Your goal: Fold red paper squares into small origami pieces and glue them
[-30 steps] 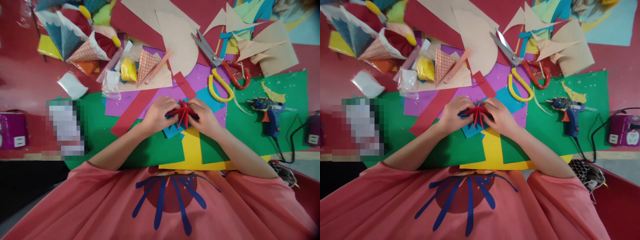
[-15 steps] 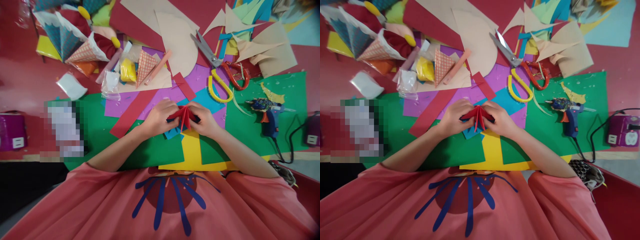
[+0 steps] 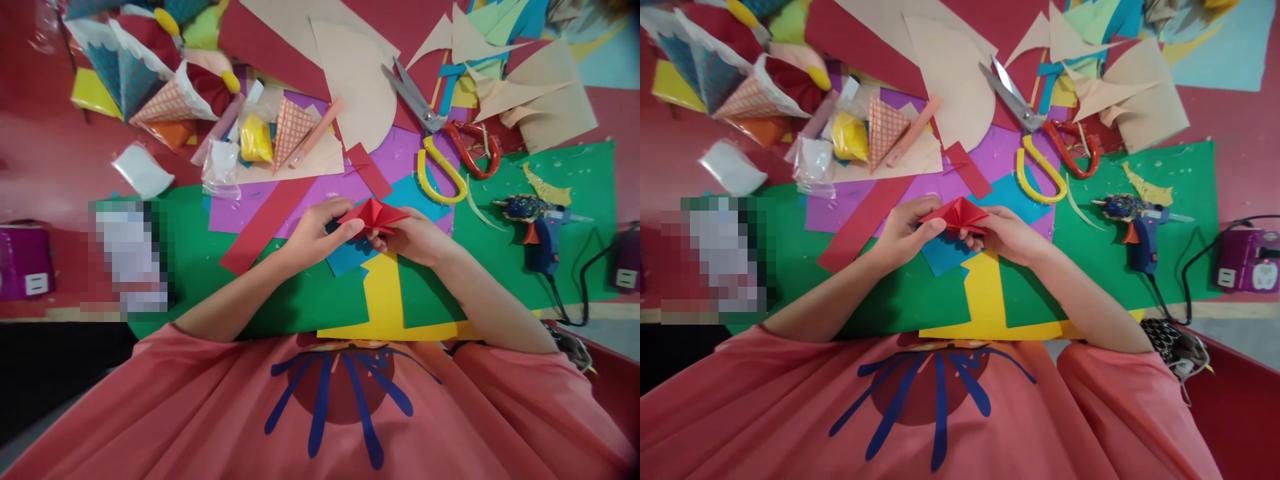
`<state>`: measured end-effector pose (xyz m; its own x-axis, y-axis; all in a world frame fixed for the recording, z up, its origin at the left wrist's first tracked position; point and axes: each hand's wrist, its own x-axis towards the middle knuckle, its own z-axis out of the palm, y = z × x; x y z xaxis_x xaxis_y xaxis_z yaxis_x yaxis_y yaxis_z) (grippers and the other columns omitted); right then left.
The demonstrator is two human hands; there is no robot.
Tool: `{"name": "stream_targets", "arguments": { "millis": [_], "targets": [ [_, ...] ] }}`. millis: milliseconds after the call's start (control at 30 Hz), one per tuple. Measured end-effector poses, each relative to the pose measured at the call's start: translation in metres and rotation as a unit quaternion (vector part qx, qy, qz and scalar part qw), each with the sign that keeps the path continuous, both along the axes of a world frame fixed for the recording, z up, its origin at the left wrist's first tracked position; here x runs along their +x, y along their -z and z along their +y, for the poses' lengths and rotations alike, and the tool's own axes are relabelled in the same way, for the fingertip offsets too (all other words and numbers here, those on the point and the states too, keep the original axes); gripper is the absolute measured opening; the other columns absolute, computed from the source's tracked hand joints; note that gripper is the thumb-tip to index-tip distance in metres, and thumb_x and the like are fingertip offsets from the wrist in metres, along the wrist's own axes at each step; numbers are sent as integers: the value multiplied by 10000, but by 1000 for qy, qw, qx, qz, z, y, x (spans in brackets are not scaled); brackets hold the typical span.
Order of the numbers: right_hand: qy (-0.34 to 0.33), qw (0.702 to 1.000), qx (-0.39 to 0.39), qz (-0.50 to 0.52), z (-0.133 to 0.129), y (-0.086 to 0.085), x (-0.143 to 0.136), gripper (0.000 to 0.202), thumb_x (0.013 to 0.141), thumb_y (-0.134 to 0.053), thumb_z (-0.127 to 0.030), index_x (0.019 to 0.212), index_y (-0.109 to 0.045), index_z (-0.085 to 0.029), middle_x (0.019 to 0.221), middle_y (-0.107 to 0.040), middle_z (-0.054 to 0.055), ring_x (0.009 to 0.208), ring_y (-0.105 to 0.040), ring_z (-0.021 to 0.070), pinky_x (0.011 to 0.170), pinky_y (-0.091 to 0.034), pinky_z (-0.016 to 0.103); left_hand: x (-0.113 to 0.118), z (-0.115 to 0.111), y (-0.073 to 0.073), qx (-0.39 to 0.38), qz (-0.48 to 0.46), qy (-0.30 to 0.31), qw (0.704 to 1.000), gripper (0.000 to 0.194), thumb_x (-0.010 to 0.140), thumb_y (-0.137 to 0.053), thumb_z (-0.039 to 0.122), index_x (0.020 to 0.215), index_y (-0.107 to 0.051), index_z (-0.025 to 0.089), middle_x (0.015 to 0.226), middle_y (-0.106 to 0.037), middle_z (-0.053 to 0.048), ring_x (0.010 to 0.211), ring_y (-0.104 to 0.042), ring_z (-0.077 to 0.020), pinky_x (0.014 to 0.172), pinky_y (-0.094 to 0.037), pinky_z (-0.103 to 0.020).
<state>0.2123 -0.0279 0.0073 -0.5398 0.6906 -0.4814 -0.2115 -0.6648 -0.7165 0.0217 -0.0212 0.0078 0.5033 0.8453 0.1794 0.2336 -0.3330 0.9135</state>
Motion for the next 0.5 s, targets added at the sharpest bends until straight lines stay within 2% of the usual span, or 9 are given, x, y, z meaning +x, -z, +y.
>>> {"name": "stream_targets", "arguments": {
  "millis": [133, 300, 400, 500],
  "targets": [
    [4, 999, -43, 19, 1, -2, -1, 156, 780, -605, -200, 634, -599, -144, 593, -587, 5, 507, -504, 77, 462, -397, 206, -1, 1, 1, 5, 28, -15, 999, 509, 910, -402, 618, 663, -497, 184, 619, -510, -4, 605, -467, -126, 579, -396, -301],
    [-4, 996, -85, 37, 3, -1, 0, 95, 792, -595, -166, 712, -632, -130, 611, -603, 3, 518, -529, 75, 478, -416, 198, -3, 0, 4, 20, 11, -29, 999, 446, 900, -477, 576, 697, -513, 180, 645, -548, -4, 609, -506, -114, 573, -427, -278],
    [-8, 993, -104, 48, 3, 0, 0, 72, 782, -590, -123, 736, -644, -131, 622, -627, 5, 532, -560, 79, 498, -437, 194, -3, -1, 9, 32, -8, -62, 998, 395, 851, -572, 569, 917, -561, 180, 810, -645, -41, 729, -611, -137, 649, -503, -281],
    [-7, 993, -102, 54, 2, 2, 0, 132, 812, -564, -137, 722, -659, -119, 635, -659, 31, 562, -603, 90, 521, -456, 193, -2, -3, 12, 39, -27, -68, 997, 513, 803, -648, 557, 1130, -525, 182, 1002, -675, -88, 911, -665, -171, 777, -542, -305]
  ]
}}
